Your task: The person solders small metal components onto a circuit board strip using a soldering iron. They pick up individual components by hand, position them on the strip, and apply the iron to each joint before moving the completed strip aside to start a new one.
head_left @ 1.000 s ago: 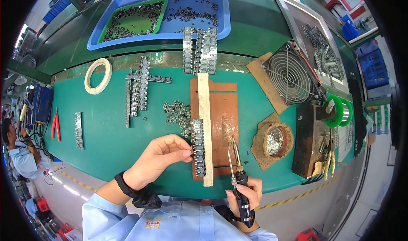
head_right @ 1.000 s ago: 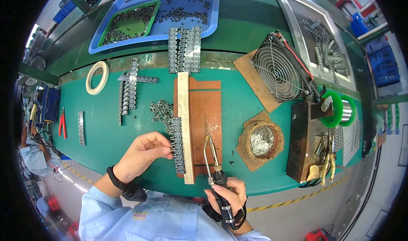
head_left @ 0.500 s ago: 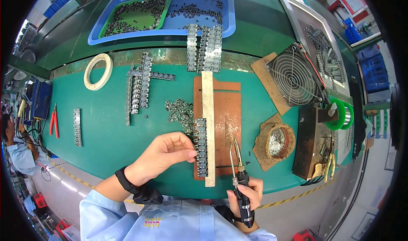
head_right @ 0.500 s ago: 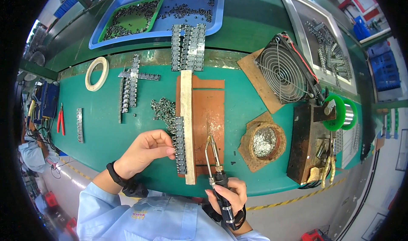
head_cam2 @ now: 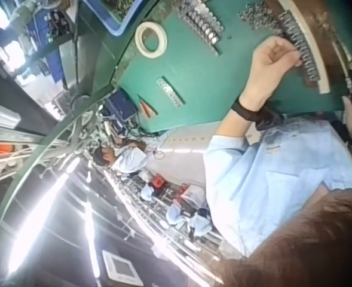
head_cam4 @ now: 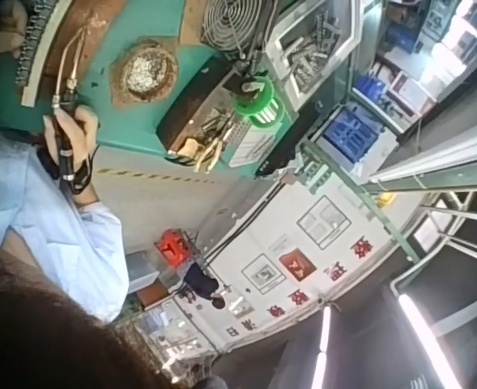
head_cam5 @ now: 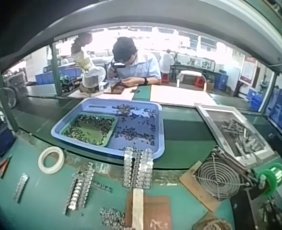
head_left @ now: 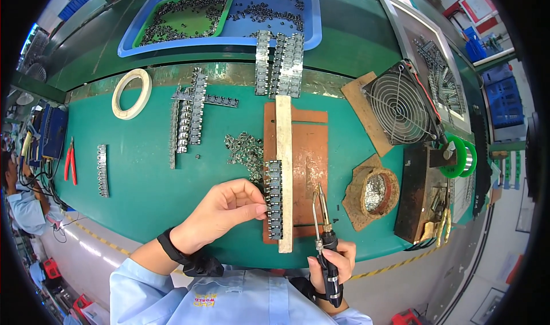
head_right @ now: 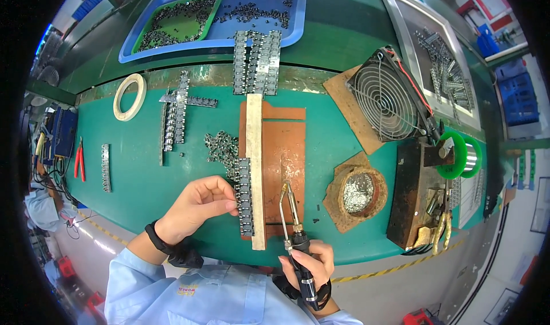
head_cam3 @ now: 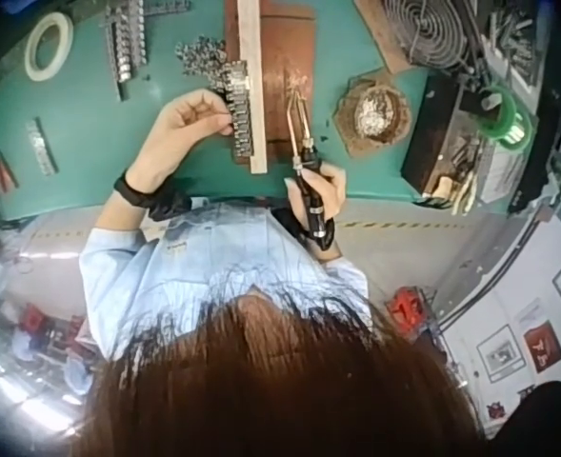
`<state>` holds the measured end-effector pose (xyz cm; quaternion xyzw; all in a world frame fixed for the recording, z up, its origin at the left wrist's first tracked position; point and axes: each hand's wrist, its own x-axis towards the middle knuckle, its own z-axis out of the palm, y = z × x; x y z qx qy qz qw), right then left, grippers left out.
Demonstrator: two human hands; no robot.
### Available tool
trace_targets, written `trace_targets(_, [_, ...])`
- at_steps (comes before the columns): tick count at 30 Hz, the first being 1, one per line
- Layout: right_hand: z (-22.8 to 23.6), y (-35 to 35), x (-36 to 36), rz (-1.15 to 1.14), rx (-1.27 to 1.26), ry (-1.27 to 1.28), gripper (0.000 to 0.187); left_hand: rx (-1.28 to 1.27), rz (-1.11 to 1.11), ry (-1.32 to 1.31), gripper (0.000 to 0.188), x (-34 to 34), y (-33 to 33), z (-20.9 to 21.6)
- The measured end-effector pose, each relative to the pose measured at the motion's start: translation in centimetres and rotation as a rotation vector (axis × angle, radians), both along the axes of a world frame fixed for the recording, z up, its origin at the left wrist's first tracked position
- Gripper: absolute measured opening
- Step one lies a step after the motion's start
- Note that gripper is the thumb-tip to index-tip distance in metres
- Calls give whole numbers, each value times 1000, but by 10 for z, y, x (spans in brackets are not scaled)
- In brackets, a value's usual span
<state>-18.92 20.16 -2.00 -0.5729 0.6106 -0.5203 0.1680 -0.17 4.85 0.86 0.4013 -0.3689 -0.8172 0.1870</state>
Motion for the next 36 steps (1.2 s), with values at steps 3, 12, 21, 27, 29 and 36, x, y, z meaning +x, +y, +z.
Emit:
trace_targets(3, [0,0,0,3,4,4,40,4,30,39,8,1,0,-3])
trace_targets(12, [0,1,1,-12,4,10,40,22,19,56,12,1,-1,-4])
trace_targets(21, [15,8,-10,23,102,-114,37,13,18,100,14,4,-3,-10])
trace_targets(27, [35,1,-9,237,91,-19,33,18,7,137,13,4,-5,-14])
trace_targets(29, [38,-2,-7,253,100,-9,34,14,9,144,13,4,-4,-16])
trace_targets(36, [40,-8,-5,297,140,4,36,16,36,170,14,4,-2,-16])
